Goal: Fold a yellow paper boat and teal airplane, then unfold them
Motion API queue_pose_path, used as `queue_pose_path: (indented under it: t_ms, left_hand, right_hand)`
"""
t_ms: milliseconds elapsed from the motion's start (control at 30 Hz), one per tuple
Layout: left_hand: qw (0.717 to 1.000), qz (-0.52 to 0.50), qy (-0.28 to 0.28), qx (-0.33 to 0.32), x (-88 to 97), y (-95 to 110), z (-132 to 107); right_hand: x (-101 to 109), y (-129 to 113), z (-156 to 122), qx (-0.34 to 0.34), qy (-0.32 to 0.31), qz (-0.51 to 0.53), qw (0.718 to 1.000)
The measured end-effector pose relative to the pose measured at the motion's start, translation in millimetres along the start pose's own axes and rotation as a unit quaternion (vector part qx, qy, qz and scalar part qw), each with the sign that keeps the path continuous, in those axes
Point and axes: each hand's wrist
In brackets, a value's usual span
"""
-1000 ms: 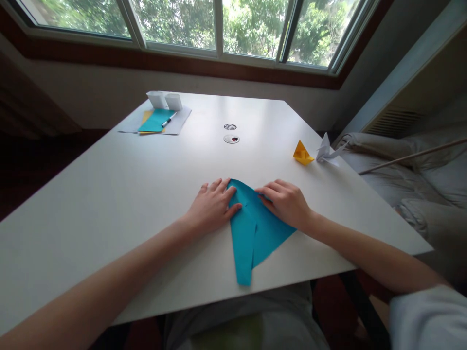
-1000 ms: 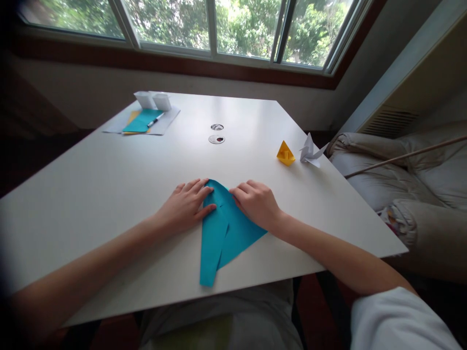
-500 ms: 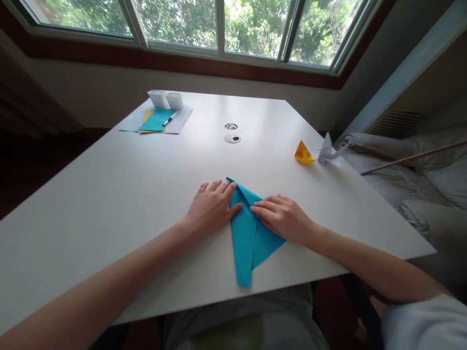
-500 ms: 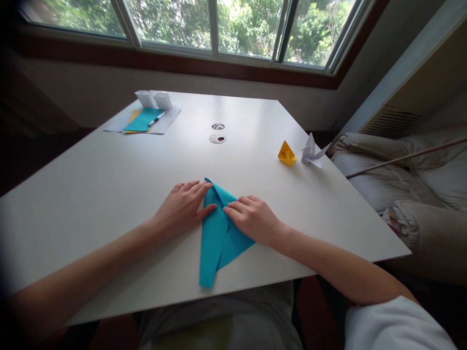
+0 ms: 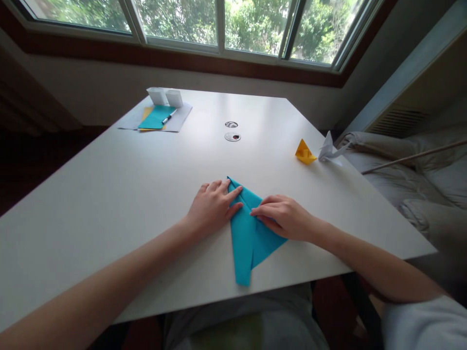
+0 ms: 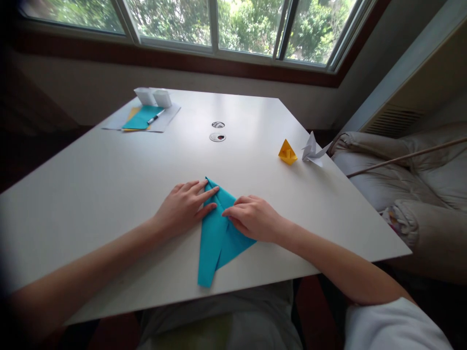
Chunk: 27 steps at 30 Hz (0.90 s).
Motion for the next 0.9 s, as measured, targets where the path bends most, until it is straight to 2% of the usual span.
queue_pose_path:
  t_ms: [233, 333, 400, 633, 900]
  left_hand:
    - [1.0, -0.009, -0.003, -0.003, 0.1, -1, 0]
    - [1.0, -0.012, 0.0, -0.006, -0.6, -1, 0]
    - [1.0, -0.014, 0.005, -0.007, -0.8, -1, 0]
    - [1.0, -0.009, 0.008, -0.008, -1.2, 0, 0]
    - [1.0, 0.01, 0.013, -0.012, -2.3, 2, 0]
  right_hand:
    - [10, 15, 8, -0.069, -0.055, 0.109, 0.99]
    - [11, 23, 13, -0.104, -0.059, 0.168, 0.979]
    - [9, 27, 15, -0.113, -0.057, 0.164, 0.978]
    - [0, 32, 15, -0.021, -0.08, 0.06, 0.995]
    - [4, 37, 12, -0.012, -0.094, 0.029, 0.995]
Point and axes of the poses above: each hand's wrist, its own z-axis towards the middle knuckle, its own x-axis out of the back of the hand, y = z × x, and after that the axes turned 10 degrees about -x, right-handed
